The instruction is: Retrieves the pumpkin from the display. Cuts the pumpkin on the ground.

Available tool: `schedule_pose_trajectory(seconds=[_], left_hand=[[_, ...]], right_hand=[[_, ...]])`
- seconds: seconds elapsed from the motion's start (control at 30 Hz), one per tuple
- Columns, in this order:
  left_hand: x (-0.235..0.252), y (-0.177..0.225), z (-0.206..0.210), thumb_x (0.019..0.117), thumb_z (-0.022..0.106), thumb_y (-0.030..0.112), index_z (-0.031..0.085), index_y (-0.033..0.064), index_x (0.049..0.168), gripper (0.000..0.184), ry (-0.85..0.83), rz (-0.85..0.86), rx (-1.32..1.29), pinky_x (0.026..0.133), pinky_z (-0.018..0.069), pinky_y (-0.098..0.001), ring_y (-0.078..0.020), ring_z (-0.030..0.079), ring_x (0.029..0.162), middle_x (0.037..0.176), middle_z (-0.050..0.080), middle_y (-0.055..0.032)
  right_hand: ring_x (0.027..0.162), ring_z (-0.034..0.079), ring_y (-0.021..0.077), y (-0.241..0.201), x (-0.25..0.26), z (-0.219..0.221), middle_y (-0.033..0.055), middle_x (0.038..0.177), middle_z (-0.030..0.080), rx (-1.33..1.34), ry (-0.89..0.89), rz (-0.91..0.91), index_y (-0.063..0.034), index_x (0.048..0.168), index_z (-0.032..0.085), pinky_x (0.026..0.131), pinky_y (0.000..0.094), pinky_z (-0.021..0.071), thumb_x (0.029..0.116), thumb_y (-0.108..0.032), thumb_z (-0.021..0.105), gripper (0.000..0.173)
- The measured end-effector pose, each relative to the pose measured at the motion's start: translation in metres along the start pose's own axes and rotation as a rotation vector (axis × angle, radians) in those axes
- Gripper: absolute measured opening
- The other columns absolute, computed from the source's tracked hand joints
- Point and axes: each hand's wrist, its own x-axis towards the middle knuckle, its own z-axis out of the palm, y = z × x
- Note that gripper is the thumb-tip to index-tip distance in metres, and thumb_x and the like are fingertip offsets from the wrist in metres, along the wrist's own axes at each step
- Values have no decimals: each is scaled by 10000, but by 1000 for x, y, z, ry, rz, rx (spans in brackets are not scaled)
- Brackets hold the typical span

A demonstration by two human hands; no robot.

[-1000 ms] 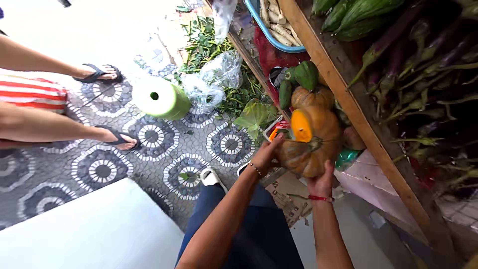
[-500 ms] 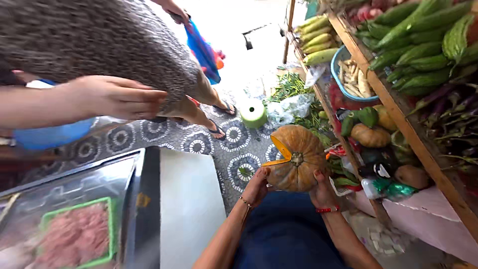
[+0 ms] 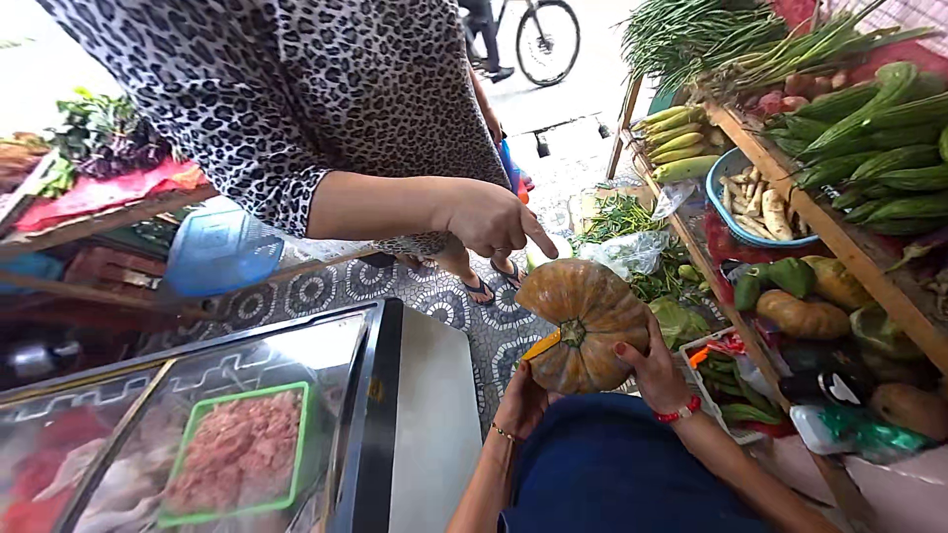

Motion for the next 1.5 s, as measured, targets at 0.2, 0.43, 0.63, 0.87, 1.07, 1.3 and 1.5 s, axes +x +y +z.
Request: schedule_pose_trajectory(seconds=[0.2, 0.43, 0.63, 0.87, 1.07, 1.3, 1.5], left_hand=[[-2, 5, -13, 672, 861, 634, 528, 70, 1347, 940, -12, -12, -66, 829, 631, -435, -279, 731, 1037, 1188, 715, -152], [3, 10, -19, 681, 872, 604, 546, 70, 1334, 904, -26, -19, -79, 840, 628, -453, -288, 728, 1049, 1189, 716, -154], [-3, 6, -24, 677, 863, 628, 529, 65, 1331, 926, 21, -65, -69, 848, 622, -466, -289, 719, 1061, 1195, 710, -144], [-11, 3, -33, 666, 900, 564, 586, 77, 1258, 829, 56, -77, -124, 866, 614, -437, -261, 727, 1040, 1144, 731, -126], [-11, 7, -37, 626, 924, 552, 621, 77, 1218, 817, 69, -91, -78, 865, 614, -399, -224, 734, 1006, 1096, 746, -107], [0, 37, -51, 619, 664, 909, 527, 33, 1386, 1171, -4, -151, 360, 955, 568, -372, -177, 683, 1123, 1225, 709, -65], [18, 64, -38, 594, 871, 707, 475, 12, 1385, 1125, -16, -261, 475, 880, 603, -371, -187, 707, 1045, 1177, 710, -79]], right_hand=[[1222, 614, 117, 1, 3, 13, 131, 1441, 520, -4, -28, 10, 14, 1587, 140, 978, 290, 571, 635, -594, 875, 1347], [1240, 604, 115, 1, 6, 19, 128, 1448, 516, 3, -18, -2, 20, 1585, 146, 997, 280, 560, 650, -548, 881, 1318], [1228, 609, 104, 6, 2, 20, 124, 1438, 532, -47, 3, 78, 1, 1594, 159, 990, 278, 558, 621, -585, 875, 1343], [1235, 600, 108, 9, -3, 24, 138, 1447, 521, -85, -13, 91, 11, 1588, 183, 996, 264, 545, 619, -562, 868, 1318], [1244, 599, 120, 12, -2, 23, 146, 1446, 523, -89, -21, 85, 13, 1583, 204, 1005, 277, 546, 603, -546, 881, 1315], [1247, 593, 125, 19, 0, 16, 152, 1456, 509, -40, -27, 104, 22, 1578, 209, 1007, 283, 544, 600, -566, 882, 1325], [1187, 634, 145, 26, 7, 19, 125, 1390, 551, 148, 60, 197, -14, 1570, 197, 954, 313, 583, 572, -534, 911, 1333]])
